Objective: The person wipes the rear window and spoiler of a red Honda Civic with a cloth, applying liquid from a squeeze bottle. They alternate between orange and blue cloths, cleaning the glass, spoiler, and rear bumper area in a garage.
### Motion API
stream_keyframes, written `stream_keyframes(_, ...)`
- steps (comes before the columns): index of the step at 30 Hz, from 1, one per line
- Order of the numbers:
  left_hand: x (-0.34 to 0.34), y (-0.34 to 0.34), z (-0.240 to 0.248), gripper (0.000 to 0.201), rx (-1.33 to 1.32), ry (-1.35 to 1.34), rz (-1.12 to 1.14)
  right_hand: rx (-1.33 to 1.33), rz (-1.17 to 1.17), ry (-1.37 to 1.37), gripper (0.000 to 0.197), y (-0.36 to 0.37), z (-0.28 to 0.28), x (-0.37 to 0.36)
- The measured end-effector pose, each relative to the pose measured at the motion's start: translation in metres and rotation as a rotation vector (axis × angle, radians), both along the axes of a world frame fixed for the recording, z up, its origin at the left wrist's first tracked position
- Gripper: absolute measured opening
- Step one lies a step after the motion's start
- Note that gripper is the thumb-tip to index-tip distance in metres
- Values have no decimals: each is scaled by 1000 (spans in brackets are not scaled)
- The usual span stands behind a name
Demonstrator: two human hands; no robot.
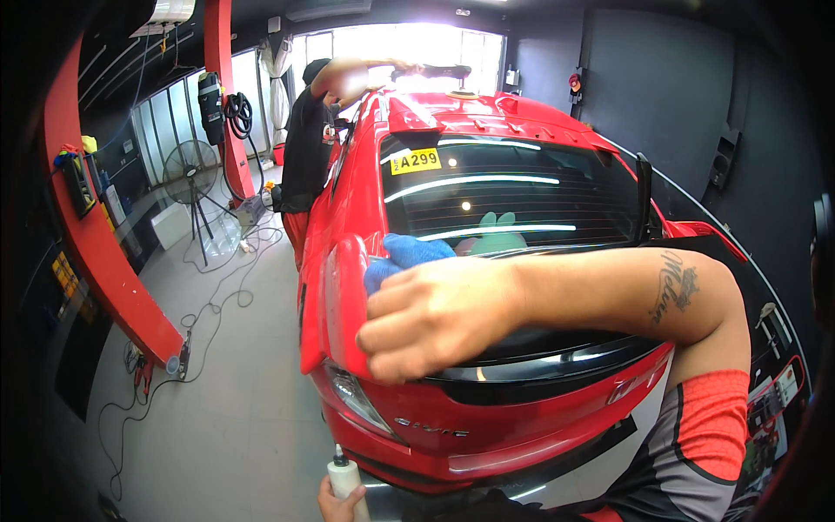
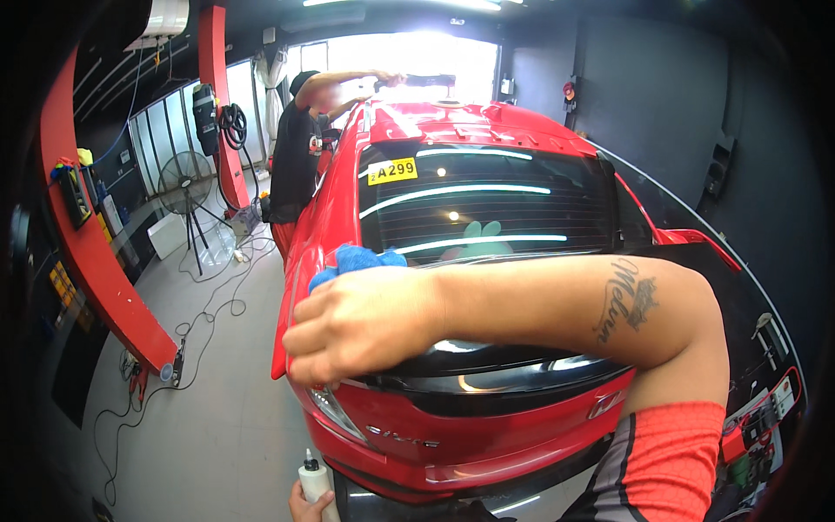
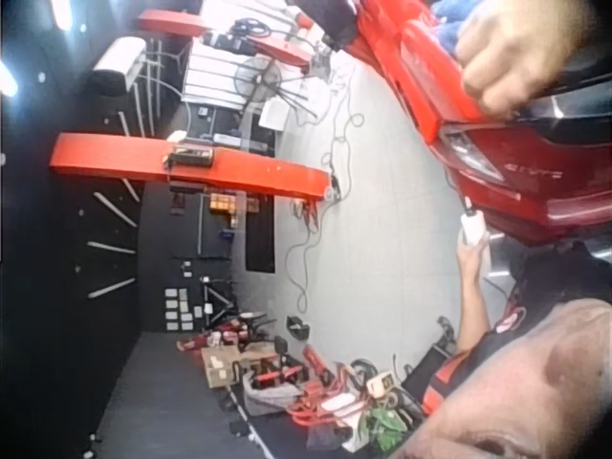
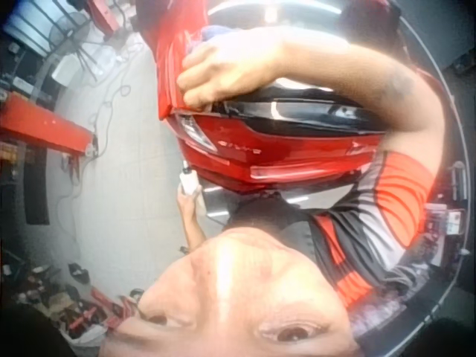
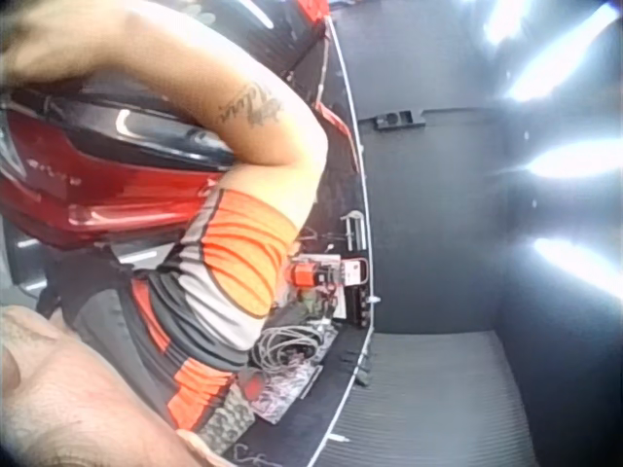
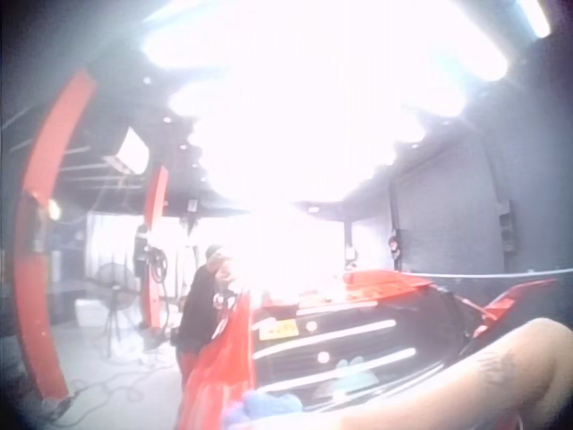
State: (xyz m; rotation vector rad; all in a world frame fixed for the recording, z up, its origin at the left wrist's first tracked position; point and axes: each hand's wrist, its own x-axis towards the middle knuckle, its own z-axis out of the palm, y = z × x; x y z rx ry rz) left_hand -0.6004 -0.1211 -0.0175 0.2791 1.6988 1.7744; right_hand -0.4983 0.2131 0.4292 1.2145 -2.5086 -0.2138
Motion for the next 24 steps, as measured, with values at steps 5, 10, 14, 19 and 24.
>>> stream_keyframes(5, 1, 0, -2, 73, 5, -3, -41, -43, 38, 100, 18, -19, -11, 10)
stream_keyframes(10, 4, -7, 0, 72, 4, -10, 10, -152, 104, -19, 20, -2, -5, -4)
stream_keyframes(14, 4, -5, -7, 69, 5, 23, -17, -162, 25, -58, 19, 17, 0, -14)
stream_keyframes(19, 7, -28, -16, 65, -37, 38, 26, -68, 69, -7, 16, 1, 0, -12)
stream_keyframes(24, 9, -24, -20, 65, -25, 36, 14, -48, -36, -56, 20, 28, 4, -27)
